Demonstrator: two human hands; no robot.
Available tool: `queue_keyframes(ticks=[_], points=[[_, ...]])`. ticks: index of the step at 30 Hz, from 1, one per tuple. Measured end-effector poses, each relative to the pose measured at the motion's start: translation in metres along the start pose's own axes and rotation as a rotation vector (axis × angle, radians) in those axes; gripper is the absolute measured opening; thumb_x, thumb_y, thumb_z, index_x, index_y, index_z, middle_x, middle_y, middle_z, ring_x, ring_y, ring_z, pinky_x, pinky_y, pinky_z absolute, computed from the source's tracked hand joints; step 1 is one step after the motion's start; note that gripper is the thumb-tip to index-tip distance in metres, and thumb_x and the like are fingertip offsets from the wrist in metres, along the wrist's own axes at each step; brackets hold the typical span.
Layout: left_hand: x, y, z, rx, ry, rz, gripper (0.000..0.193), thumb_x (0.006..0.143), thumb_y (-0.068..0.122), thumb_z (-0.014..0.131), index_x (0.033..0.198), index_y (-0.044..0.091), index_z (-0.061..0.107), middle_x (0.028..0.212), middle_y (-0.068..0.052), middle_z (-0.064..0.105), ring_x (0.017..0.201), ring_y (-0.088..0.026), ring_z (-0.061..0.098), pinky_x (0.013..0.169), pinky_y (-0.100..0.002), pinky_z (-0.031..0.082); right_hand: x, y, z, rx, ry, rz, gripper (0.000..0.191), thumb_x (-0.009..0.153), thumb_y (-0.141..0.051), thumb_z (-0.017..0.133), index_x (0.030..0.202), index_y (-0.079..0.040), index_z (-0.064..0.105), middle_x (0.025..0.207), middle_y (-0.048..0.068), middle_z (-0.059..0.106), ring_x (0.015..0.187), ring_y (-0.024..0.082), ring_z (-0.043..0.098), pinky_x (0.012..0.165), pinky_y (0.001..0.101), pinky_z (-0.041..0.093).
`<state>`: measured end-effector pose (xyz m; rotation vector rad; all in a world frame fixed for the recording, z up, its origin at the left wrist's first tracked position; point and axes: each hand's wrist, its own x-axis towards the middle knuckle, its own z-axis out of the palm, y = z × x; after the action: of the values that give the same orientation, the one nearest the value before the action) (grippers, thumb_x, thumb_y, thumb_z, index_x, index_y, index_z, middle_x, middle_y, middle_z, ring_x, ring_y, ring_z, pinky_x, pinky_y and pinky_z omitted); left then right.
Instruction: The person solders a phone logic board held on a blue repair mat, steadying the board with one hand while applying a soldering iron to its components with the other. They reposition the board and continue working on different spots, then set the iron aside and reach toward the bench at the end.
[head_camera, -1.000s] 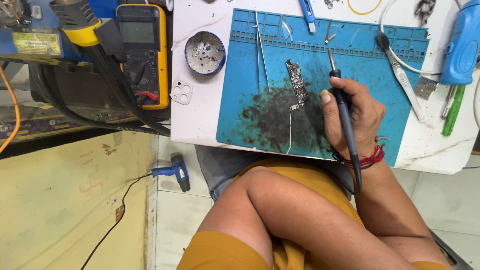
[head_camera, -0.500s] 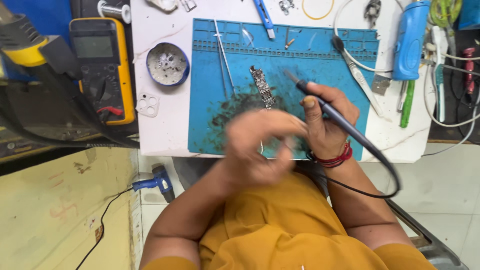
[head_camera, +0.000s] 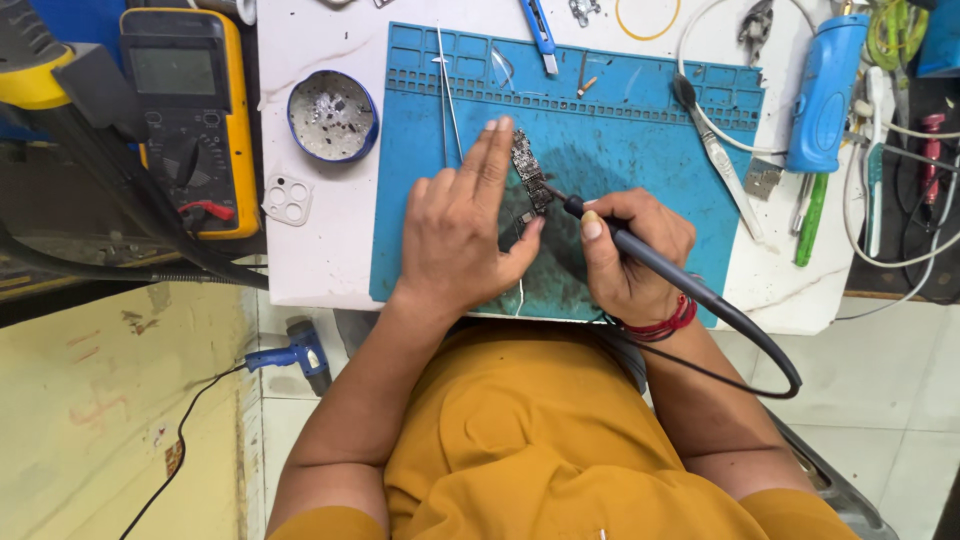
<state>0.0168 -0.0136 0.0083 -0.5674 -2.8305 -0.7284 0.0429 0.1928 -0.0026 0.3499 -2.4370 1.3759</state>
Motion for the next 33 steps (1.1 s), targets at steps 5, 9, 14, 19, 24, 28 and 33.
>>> queue_keyframes(ticks=[5,9,14,19,24,28,33], points=[[0.001,-0.003,0.000,-0.005,-0.033,0.021,0.099,0.077,0.039,0.083,0.157,0.002,0.038,0.146,-0.014,0.060,0.078,-0.025,0.055,0.074,-0.040,0.044,0.000,0.002,0.003,0.022,0.007,0.014,0.012,0.105,-0.011,0.066,0.100,0.000,0.065,0.079,0.009,0.064,0.062,0.018,0.059,0.057,0.0285,0.044],[-0.003,-0.006,0.005,-0.061,0.015,0.036,0.095,0.083,0.048,0.084,0.156,0.004,0.042,0.134,-0.010,0.060,0.090,-0.025,0.059,0.080,-0.041,0.044,-0.003,0.006,0.003,0.021,0.049,0.041,0.015,0.106,-0.013,0.065,0.099,0.000,0.063,0.079,0.009,0.063,0.059,0.016,0.057,0.058,0.0281,0.043],[-0.008,-0.005,0.010,0.060,0.037,0.064,0.060,0.091,0.025,0.075,0.147,0.010,0.059,0.149,-0.008,0.056,0.127,-0.024,0.055,0.109,-0.047,0.036,-0.007,0.011,0.005,0.034,0.118,0.074,0.016,0.106,-0.014,0.066,0.099,0.000,0.063,0.079,0.008,0.063,0.058,0.015,0.055,0.057,0.0279,0.042],[-0.004,-0.006,0.013,0.061,0.007,0.097,0.032,0.094,0.022,0.072,0.125,0.015,0.075,0.153,-0.013,0.052,0.144,-0.028,0.043,0.126,-0.063,0.006,-0.006,0.011,0.006,0.003,0.096,0.045,0.016,0.106,-0.012,0.067,0.096,0.000,0.063,0.080,0.010,0.062,0.059,0.016,0.055,0.057,0.0284,0.041],[-0.006,-0.007,0.014,0.009,0.022,0.071,0.019,0.097,0.026,0.073,0.112,0.014,0.077,0.150,-0.013,0.054,0.144,-0.029,0.043,0.127,-0.066,0.003,-0.006,0.011,0.006,0.015,0.075,0.044,0.016,0.105,-0.011,0.067,0.095,0.000,0.063,0.075,0.008,0.058,0.057,0.016,0.053,0.056,0.0284,0.040],[-0.006,-0.009,0.014,0.002,0.022,0.072,0.019,0.097,0.027,0.074,0.109,0.013,0.076,0.149,-0.013,0.055,0.143,-0.030,0.043,0.126,-0.067,0.003,-0.005,0.010,0.008,0.018,0.069,0.034,0.016,0.105,-0.011,0.067,0.094,-0.001,0.062,0.074,0.008,0.058,0.056,0.016,0.053,0.055,0.0285,0.039],[-0.006,-0.009,0.014,-0.003,0.020,0.074,0.019,0.097,0.028,0.074,0.108,0.013,0.076,0.148,-0.014,0.056,0.144,-0.030,0.043,0.126,-0.067,0.003,-0.004,0.009,0.008,0.005,0.045,0.024,0.015,0.105,-0.011,0.067,0.095,-0.001,0.062,0.074,0.008,0.059,0.056,0.016,0.054,0.055,0.0287,0.040]])
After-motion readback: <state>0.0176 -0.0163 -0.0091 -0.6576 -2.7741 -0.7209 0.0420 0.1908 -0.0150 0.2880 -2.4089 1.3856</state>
